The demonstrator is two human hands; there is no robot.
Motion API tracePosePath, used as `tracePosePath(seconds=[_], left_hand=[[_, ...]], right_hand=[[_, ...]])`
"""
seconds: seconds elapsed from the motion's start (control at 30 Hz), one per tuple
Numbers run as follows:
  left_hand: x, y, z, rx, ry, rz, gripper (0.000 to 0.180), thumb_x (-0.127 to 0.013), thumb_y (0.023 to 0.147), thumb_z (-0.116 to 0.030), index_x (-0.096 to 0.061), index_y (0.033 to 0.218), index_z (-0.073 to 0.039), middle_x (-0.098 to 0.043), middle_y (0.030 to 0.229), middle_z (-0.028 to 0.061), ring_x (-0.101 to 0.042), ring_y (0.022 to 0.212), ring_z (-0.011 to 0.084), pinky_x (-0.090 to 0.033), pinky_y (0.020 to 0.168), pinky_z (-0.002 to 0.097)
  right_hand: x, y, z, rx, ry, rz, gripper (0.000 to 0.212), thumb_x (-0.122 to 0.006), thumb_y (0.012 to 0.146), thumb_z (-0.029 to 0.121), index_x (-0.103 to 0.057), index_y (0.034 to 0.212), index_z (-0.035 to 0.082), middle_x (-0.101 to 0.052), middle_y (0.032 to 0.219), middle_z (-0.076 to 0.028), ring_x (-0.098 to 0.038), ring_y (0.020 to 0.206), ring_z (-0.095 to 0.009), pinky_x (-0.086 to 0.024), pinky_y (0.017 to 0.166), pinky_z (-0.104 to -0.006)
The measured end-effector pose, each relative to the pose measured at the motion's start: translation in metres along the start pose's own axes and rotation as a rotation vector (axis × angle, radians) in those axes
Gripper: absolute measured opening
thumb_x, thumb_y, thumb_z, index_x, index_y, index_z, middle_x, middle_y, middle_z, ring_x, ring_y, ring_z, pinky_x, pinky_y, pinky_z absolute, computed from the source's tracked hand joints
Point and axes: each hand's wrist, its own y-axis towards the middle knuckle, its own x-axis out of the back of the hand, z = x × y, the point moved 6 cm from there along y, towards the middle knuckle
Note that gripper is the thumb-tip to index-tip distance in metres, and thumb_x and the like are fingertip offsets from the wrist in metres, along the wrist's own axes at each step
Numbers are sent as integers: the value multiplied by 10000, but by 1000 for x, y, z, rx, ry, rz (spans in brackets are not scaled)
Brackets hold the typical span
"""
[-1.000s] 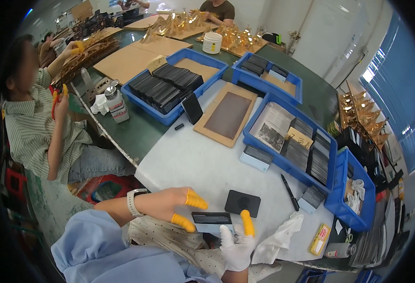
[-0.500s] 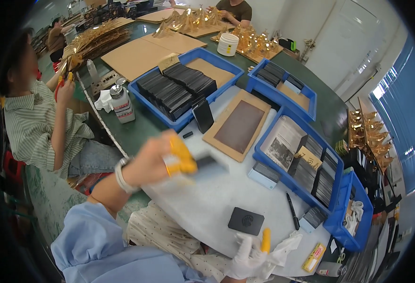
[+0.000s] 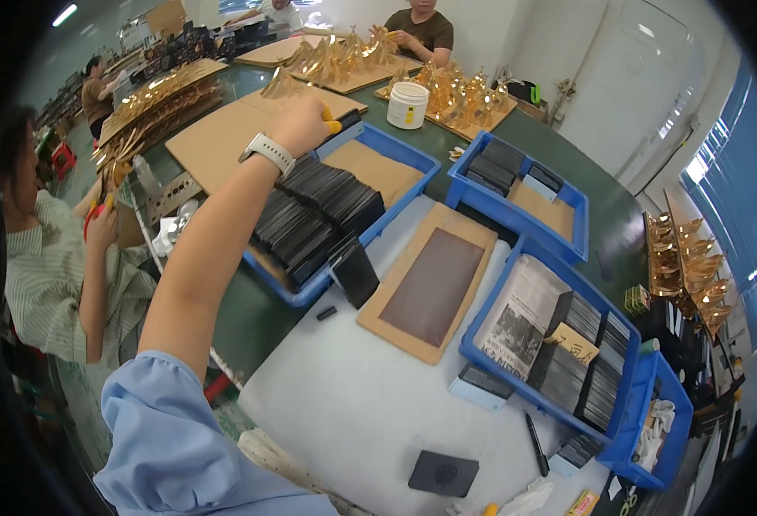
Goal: The person cleans black metal plates with a white cloth at an industrial workbench.
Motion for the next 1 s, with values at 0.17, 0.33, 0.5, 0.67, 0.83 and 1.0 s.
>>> tracePosePath(seconds=[0.17,0.33,0.5,0.67,0.83,1.0], left_hand=[[-78,48,40,152,35,185,347,-774,849,-364,-814,1008,-58,-759,1073,220,-725,1042,379,-569,930,455],[-115,64,39,176,167,198,388,-776,863,-392,-809,1097,-84,-753,1162,188,-696,1135,363,-541,987,480],[-143,72,50,210,222,304,385,-771,884,-405,-804,1127,-108,-735,1231,169,-666,1186,357,-529,1009,467],[-149,76,49,-12,429,32,287,-806,852,-360,-820,1014,-124,-769,1023,173,-719,1002,358,-565,869,463],[-125,75,20,-103,239,12,392,-821,839,-334,-769,1134,-82,-755,957,165,-717,954,341,-564,838,444],[-74,36,-76,-486,-39,488,309,-742,902,-189,-748,1173,-42,-760,995,135,-741,890,273,-573,800,377]], right_hand=[[-16,-118,-33,-1524,73,294,428,-715,958,77,-605,1327,-112,-748,896,-159,-701,739,-234,-579,666,-313],[-22,-242,-24,-1609,69,324,404,-712,957,71,-616,1306,-108,-746,887,-156,-699,731,-234,-577,659,-315],[-24,-253,-2,-1649,96,350,379,-710,956,65,-627,1285,-105,-744,877,-154,-696,722,-233,-576,651,-317],[-26,-247,-2,-1648,107,337,355,-707,955,59,-638,1265,-101,-742,867,-151,-694,714,-233,-574,643,-319],[-18,-241,-5,-1634,108,306,331,-705,954,54,-649,1244,-97,-740,857,-149,-692,705,-233,-573,635,-322],[-9,-236,-7,-1615,119,253,307,-702,954,48,-660,1223,-93,-738,848,-146,-689,697,-233,-572,628,-324]])
